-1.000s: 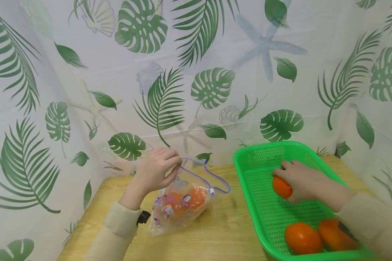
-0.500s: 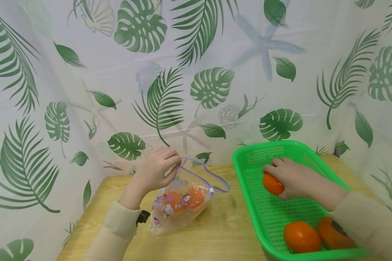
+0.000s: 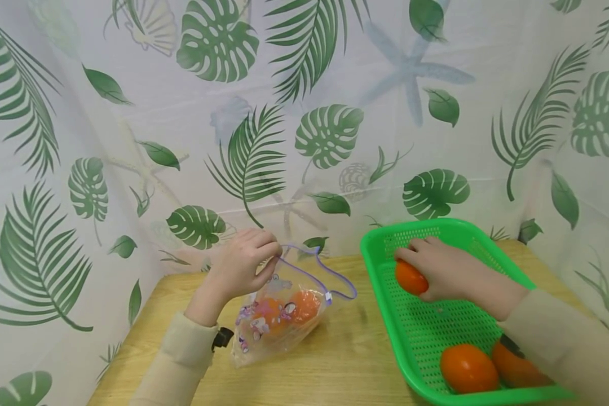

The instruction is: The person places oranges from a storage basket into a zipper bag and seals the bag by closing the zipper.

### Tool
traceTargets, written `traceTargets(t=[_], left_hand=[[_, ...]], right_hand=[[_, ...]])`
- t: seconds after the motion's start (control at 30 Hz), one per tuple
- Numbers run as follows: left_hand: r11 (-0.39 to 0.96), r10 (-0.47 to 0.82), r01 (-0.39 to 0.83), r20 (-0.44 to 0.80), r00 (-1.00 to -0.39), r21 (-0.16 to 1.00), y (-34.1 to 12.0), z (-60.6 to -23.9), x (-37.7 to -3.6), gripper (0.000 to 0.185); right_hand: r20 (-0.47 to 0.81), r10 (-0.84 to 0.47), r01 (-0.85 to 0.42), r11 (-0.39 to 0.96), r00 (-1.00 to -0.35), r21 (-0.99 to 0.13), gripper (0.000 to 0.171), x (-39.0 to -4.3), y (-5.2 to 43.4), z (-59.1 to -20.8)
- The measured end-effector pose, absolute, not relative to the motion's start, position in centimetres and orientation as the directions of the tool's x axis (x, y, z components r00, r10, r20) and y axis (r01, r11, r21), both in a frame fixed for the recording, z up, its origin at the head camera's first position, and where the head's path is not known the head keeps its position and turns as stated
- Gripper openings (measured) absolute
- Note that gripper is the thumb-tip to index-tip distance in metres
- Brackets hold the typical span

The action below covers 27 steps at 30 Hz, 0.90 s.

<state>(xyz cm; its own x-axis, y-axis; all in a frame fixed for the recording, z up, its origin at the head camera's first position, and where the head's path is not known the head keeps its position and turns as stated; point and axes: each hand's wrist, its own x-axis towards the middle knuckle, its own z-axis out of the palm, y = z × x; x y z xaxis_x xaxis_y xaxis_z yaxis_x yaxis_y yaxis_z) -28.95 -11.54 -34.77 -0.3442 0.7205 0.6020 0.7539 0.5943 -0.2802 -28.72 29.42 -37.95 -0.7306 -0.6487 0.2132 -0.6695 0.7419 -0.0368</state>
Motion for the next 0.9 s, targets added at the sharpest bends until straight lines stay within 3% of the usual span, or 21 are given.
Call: traceTargets(t=[0.9], left_hand=[[0.599, 0.718, 0.751, 0.602, -0.348, -0.28, -11.5, -34.9, -29.1, 0.006]], right_hand=[[0.262, -0.655, -0.689, 0.723, -0.708, -0.055, 0.07, -29.2, 26.1, -35.6]])
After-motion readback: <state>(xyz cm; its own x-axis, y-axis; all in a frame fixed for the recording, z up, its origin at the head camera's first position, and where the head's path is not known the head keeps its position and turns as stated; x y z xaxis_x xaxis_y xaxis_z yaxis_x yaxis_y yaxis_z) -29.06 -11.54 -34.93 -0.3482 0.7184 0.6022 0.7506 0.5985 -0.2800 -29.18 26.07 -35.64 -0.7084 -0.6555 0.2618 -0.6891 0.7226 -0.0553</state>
